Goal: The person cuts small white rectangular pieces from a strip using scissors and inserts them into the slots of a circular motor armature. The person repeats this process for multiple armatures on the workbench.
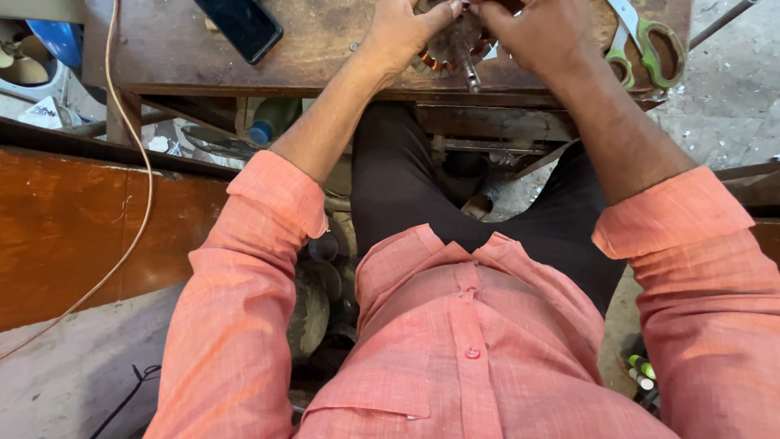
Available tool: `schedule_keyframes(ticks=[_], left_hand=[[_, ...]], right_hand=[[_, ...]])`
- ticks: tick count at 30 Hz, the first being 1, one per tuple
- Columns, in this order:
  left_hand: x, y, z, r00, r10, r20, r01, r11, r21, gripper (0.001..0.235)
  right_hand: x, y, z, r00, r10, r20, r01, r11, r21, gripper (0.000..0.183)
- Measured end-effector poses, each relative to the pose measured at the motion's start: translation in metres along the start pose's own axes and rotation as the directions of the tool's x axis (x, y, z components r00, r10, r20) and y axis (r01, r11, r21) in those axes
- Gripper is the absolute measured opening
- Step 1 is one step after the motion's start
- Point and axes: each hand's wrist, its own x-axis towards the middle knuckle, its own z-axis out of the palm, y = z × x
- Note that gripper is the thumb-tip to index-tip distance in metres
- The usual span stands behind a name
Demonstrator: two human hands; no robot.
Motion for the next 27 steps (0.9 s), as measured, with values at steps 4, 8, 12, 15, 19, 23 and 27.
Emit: schedule_keyframes(ticks=[4,8,12,15,19,23,27], left_hand=[[-0.001,0.002,-0.002,0.999,-0.002,0.041,0.003,1.0,-0.025,0.032],[-0.003,0.006,-0.005,0.997,0.023,0.077,-0.02,0.999,-0.035,0.03],[-0.005,0.011,-0.003,0.995,-0.002,0.102,0.012,0.995,-0.101,0.029],[-0.006,0.015,-0.004,0.982,-0.1,0.16,0.128,0.976,-0.174,0.029],[-0.005,0.023,-0.013,0.961,-0.058,0.271,0.125,0.964,-0.235,0.029],[-0.006,0.029,-0.013,0.949,-0.026,0.315,0.122,0.95,-0.288,0.033],[-0.003,0.03,-0.009,0.96,-0.016,0.28,0.085,0.968,-0.235,0.031]], right_hand=[[-0.002,-0.009,0.0,0.993,-0.084,-0.079,0.087,0.996,0.03,0.015],[-0.001,-0.014,0.0,0.985,-0.135,-0.104,0.138,0.99,0.028,0.013],[-0.002,-0.014,-0.002,0.982,-0.161,-0.1,0.165,0.986,0.032,0.014],[-0.003,-0.015,-0.003,0.982,-0.179,-0.061,0.183,0.98,0.077,0.014],[0.0,-0.018,-0.006,0.99,-0.139,-0.035,0.142,0.983,0.117,0.01],[0.005,-0.021,-0.017,0.998,0.017,0.061,-0.03,0.972,0.233,0.015],[0.002,-0.029,-0.018,0.99,0.132,0.056,-0.14,0.973,0.181,0.009]])
